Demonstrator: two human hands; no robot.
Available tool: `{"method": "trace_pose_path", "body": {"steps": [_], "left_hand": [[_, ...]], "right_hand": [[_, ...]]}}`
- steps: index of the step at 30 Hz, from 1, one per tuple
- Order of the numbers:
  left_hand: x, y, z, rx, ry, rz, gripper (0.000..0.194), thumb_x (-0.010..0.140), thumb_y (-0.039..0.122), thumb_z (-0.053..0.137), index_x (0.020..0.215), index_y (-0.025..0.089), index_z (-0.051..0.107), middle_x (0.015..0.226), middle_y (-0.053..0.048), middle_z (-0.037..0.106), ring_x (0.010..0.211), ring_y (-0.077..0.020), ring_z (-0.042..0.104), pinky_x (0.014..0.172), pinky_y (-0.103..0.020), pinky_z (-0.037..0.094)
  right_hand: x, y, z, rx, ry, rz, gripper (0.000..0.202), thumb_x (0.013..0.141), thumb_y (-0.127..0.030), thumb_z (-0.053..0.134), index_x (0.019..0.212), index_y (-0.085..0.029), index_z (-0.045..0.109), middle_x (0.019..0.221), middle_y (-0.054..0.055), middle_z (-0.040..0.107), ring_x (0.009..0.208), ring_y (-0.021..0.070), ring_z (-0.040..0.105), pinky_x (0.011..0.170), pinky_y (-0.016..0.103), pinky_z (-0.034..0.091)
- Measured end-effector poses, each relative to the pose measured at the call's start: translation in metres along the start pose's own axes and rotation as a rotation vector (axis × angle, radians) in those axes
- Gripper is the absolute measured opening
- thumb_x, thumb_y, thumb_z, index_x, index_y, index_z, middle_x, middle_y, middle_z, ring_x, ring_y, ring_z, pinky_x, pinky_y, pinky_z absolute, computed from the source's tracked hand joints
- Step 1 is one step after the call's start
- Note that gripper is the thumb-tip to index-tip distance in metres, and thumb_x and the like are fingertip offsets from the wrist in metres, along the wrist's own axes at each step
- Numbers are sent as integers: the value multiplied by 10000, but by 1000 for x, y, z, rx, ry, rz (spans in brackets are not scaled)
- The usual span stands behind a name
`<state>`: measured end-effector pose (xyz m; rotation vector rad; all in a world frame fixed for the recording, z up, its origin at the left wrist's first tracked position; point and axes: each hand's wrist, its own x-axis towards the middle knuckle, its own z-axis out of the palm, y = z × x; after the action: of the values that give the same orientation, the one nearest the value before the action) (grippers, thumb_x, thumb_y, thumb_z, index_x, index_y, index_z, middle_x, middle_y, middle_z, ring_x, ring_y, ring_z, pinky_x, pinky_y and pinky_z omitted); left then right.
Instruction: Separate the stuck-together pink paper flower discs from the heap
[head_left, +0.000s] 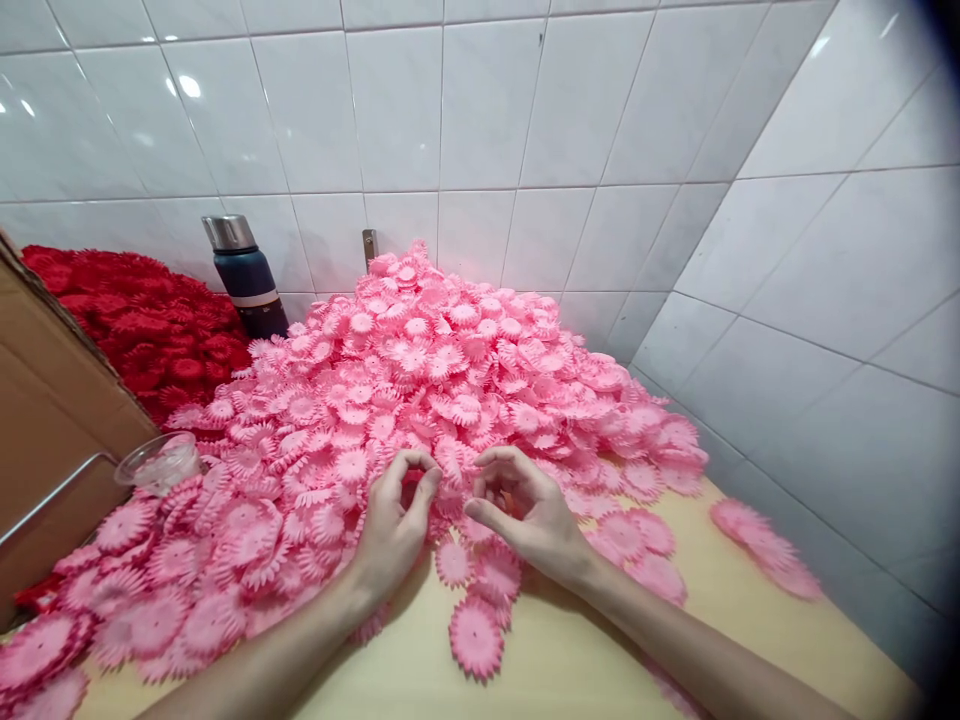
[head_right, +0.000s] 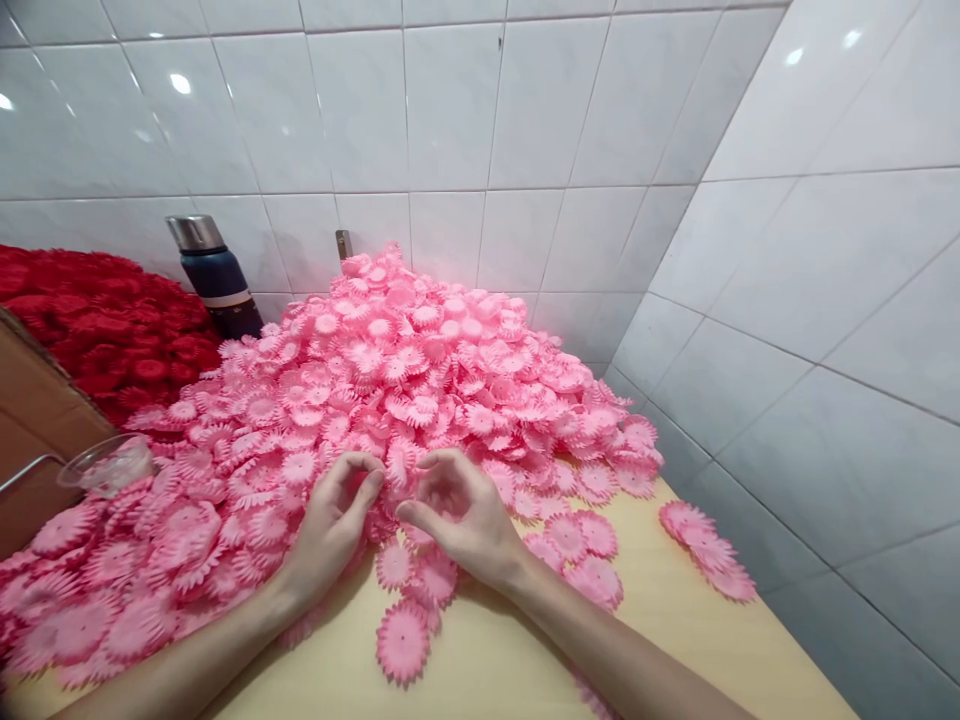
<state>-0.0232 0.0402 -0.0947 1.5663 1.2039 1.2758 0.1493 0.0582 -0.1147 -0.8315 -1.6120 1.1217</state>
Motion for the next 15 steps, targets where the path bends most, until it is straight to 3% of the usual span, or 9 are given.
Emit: {"method": "trace_pose_path", "body": {"steps": [5, 8, 12, 15], "left_hand": [[-3, -1, -1, -32, -125, 2, 131, 956, 292, 485, 899, 188, 543, 869, -10, 577, 820, -151, 547, 762, -279, 442], [-2, -3, -1, -32, -52, -10, 139, 959, 295, 476, 883, 191, 528, 836, -1, 549, 782, -142, 520, 738, -272, 433], [-1, -5, -1, -100, 148, -39, 139, 970, 323, 449, 901, 210, 492, 812, 16, 504, 742, -131, 490, 709, -262, 428], [0, -4, 0, -125, 159, -29, 89, 940, 302, 514, 938, 215, 498, 875, 5, 531, 802, -135, 522, 741, -264, 445]], "right_hand": [[3, 0, 1, -77, 42, -47, 196, 847, -302, 684, 1009, -207, 628, 904, 35, 659, 815, 165, 632, 726, 291, 534], [2, 2, 0, -167, 63, -82, 107, 896, -296, 620, 907, -201, 668, 864, 35, 683, 797, 166, 630, 730, 294, 523], [1, 2, -2, -129, 167, -83, 116, 915, -306, 595, 881, -203, 638, 810, 17, 643, 733, 142, 597, 664, 260, 502], [2, 2, -5, -76, 204, -73, 117, 924, -322, 581, 926, -209, 611, 805, 9, 612, 707, 129, 574, 629, 247, 483]]}}
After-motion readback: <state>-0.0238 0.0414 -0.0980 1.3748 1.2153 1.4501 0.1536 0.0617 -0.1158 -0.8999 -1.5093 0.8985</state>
